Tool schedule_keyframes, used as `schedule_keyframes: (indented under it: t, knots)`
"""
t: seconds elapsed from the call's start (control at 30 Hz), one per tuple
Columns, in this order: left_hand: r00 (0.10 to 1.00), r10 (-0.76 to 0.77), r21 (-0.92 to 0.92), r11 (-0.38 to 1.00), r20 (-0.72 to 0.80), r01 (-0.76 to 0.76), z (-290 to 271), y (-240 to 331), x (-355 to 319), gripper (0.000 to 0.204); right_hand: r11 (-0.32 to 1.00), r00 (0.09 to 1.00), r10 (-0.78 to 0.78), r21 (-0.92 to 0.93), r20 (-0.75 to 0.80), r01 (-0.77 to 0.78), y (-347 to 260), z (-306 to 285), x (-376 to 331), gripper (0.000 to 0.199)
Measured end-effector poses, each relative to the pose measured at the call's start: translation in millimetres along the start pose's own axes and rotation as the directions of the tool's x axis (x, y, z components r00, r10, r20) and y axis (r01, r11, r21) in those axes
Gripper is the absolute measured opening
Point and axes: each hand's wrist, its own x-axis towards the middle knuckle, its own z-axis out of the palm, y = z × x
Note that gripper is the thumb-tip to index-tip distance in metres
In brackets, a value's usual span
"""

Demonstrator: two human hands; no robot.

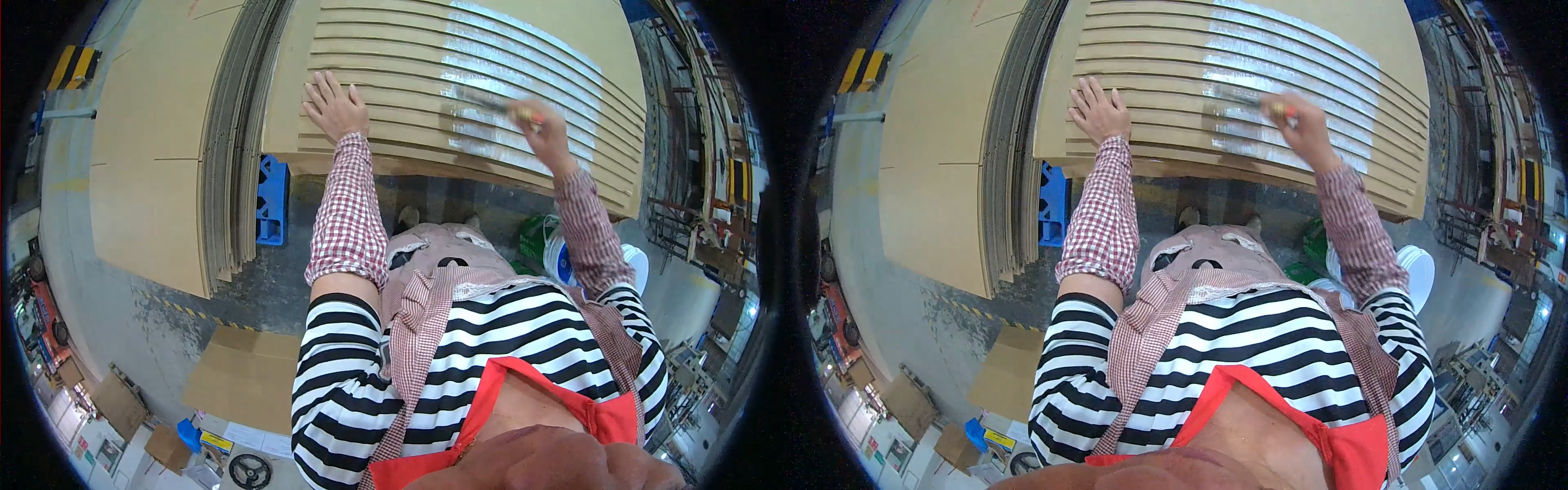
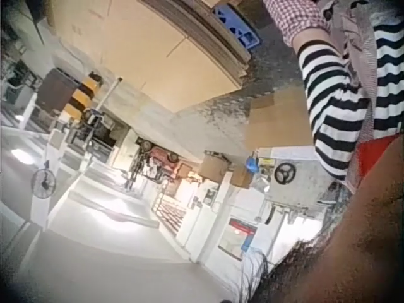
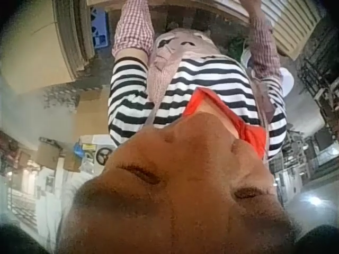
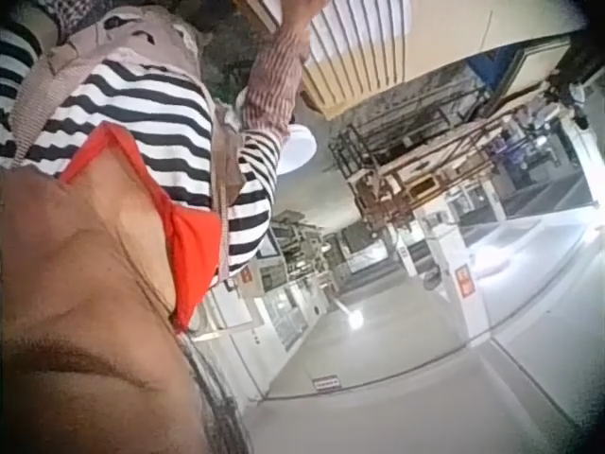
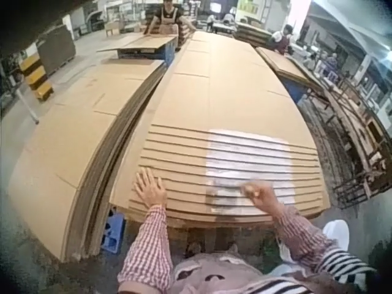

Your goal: The recorder uses a paintbrush to apply white paint to a stack of corrugated cardboard sheets.

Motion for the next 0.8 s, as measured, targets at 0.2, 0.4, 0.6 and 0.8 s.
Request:
schedule_keyframes:
  t: [0.2,0.4,0.6,0.8]
  knots:
    - [0.998,-0.023,-0.064,0.998,-0.057,0.019,4.1,-2.7,-0.1,0.056,0.956,0.967,-0.247,-0.147,0.065,0.254,-6.8,43.9,22.5,0.023]
    - [0.998,-0.032,-0.113,0.993,-0.045,0.027,5.5,-4.0,-2.0,0.055,0.987,0.959,-0.158,0.024,0.236,0.157,-43.3,26.8,-17.6,0.020]
    - [0.997,-0.040,-0.125,0.992,-0.064,0.032,5.3,-4.1,-2.4,0.054,0.958,0.985,-0.150,-0.259,-0.084,0.123,-4.0,41.9,65.3,0.013]
    - [0.996,-0.048,-0.152,0.988,-0.069,0.037,4.8,-3.4,-2.9,0.053,0.980,0.935,-0.119,-0.111,0.334,0.164,-47.1,58.5,-25.3,0.018]
